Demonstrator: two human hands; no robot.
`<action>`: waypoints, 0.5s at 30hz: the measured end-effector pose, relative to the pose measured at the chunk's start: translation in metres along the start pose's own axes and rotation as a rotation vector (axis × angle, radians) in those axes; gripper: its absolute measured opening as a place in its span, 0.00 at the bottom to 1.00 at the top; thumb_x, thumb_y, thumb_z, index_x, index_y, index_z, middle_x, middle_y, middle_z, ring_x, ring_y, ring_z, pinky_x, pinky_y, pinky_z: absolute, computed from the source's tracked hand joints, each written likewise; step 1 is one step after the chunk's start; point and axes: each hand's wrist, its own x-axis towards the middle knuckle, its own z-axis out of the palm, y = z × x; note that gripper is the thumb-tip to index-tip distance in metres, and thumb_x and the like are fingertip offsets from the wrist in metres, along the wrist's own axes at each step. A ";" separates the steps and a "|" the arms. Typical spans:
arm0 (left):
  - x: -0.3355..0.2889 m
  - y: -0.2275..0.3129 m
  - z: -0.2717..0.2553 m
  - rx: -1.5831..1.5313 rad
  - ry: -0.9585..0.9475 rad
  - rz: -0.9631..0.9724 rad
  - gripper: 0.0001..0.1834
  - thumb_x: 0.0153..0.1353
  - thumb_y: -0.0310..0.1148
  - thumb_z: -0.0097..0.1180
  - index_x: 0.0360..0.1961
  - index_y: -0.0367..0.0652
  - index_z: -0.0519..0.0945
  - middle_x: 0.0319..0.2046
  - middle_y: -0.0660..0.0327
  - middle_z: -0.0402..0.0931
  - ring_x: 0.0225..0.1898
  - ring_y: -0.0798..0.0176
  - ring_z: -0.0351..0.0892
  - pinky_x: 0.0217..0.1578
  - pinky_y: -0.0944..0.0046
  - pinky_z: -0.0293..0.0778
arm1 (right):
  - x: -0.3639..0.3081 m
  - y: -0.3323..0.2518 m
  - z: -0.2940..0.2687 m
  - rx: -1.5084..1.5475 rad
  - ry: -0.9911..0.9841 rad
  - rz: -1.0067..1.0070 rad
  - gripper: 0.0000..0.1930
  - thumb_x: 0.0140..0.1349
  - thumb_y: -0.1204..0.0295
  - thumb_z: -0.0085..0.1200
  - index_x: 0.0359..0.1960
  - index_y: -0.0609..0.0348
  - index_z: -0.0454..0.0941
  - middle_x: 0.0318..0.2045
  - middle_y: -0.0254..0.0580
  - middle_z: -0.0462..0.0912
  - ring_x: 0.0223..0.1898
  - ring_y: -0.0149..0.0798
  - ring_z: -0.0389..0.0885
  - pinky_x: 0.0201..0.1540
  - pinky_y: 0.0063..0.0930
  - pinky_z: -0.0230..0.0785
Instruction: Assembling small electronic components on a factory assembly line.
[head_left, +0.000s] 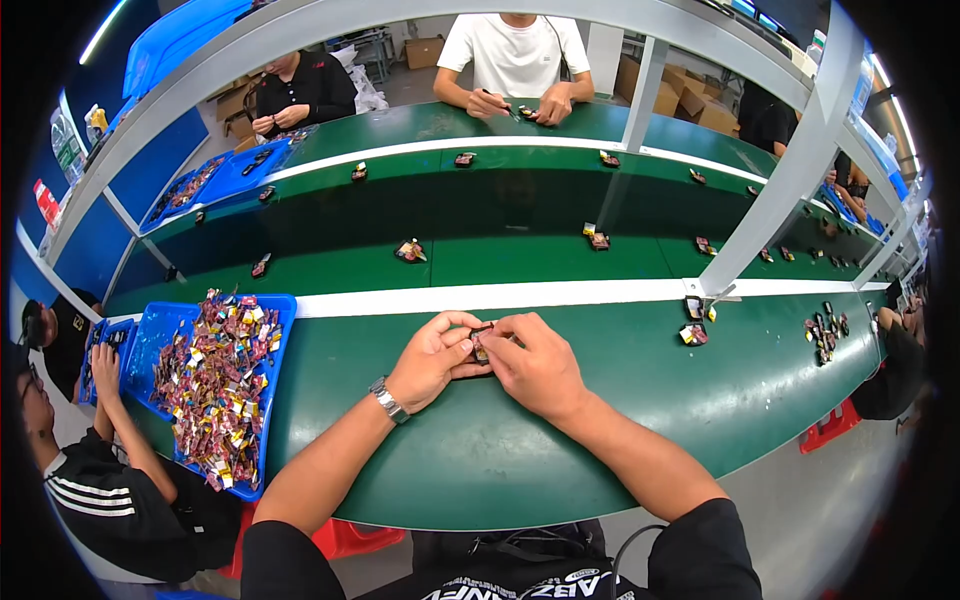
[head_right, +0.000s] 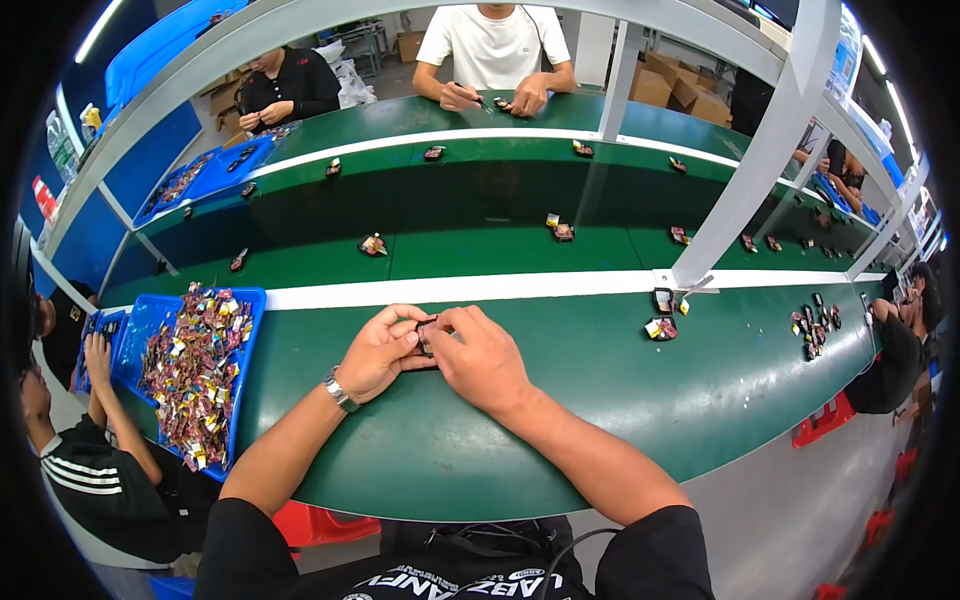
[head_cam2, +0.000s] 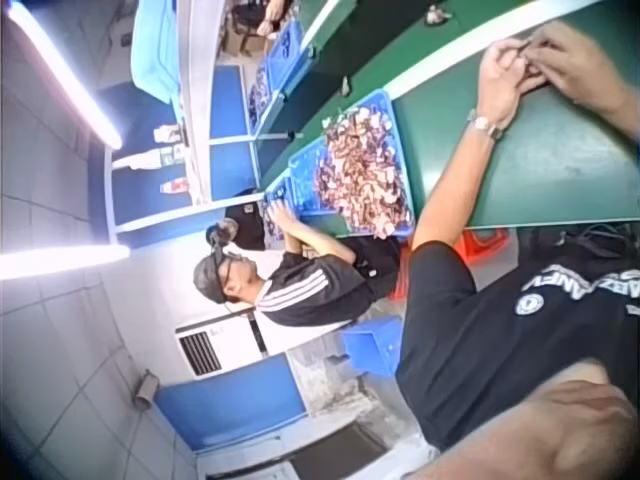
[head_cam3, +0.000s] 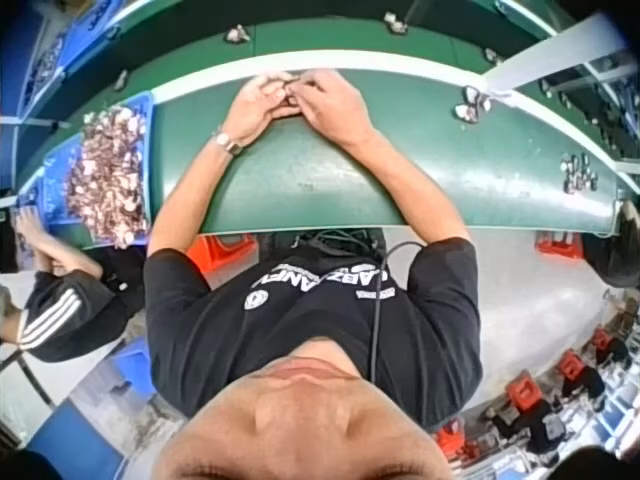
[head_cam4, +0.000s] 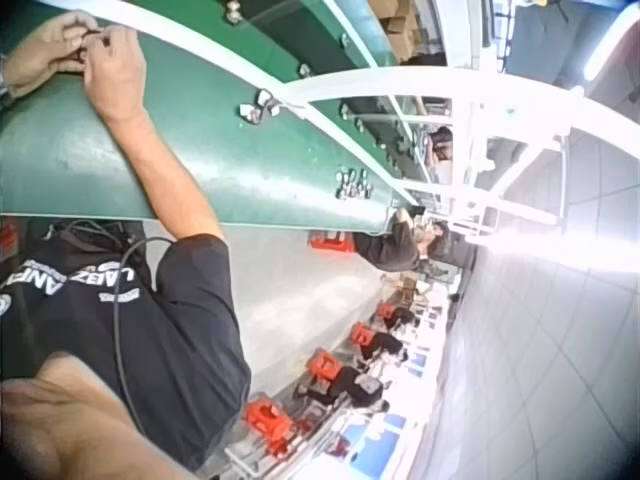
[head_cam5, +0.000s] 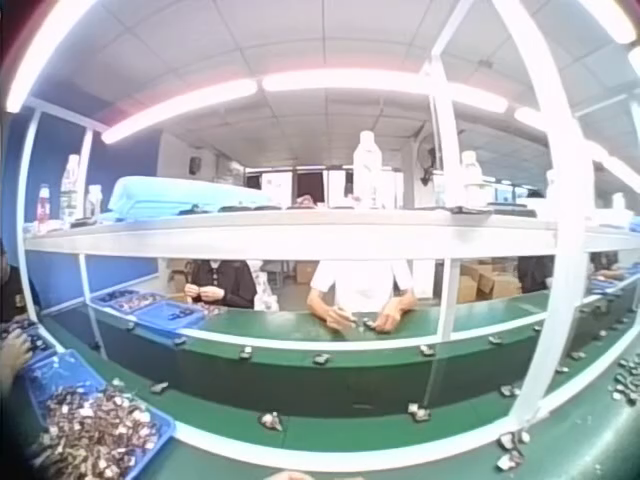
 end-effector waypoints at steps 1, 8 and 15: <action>0.000 0.000 0.001 -0.001 0.011 0.002 0.11 0.72 0.26 0.47 0.54 0.42 0.68 0.56 0.54 0.75 0.54 0.62 0.78 0.54 0.58 0.80 | 0.000 -0.001 0.001 0.000 0.000 0.001 0.11 0.48 0.81 0.64 0.35 0.58 0.82 0.37 0.36 0.79 0.38 0.40 0.80 0.36 0.30 0.77; 0.000 -0.002 0.002 0.017 0.018 0.010 0.11 0.72 0.25 0.46 0.54 0.42 0.68 0.57 0.53 0.75 0.55 0.62 0.78 0.53 0.59 0.80 | -0.002 0.000 0.004 -0.097 0.033 -0.057 0.09 0.49 0.79 0.65 0.31 0.58 0.79 0.32 0.36 0.77 0.32 0.40 0.78 0.33 0.31 0.74; 0.000 -0.002 0.005 0.056 0.068 0.037 0.12 0.71 0.26 0.48 0.54 0.41 0.68 0.52 0.55 0.78 0.50 0.62 0.81 0.51 0.56 0.81 | -0.003 -0.001 0.010 -0.176 0.028 -0.079 0.07 0.49 0.78 0.64 0.27 0.59 0.77 0.30 0.37 0.76 0.30 0.39 0.76 0.32 0.33 0.69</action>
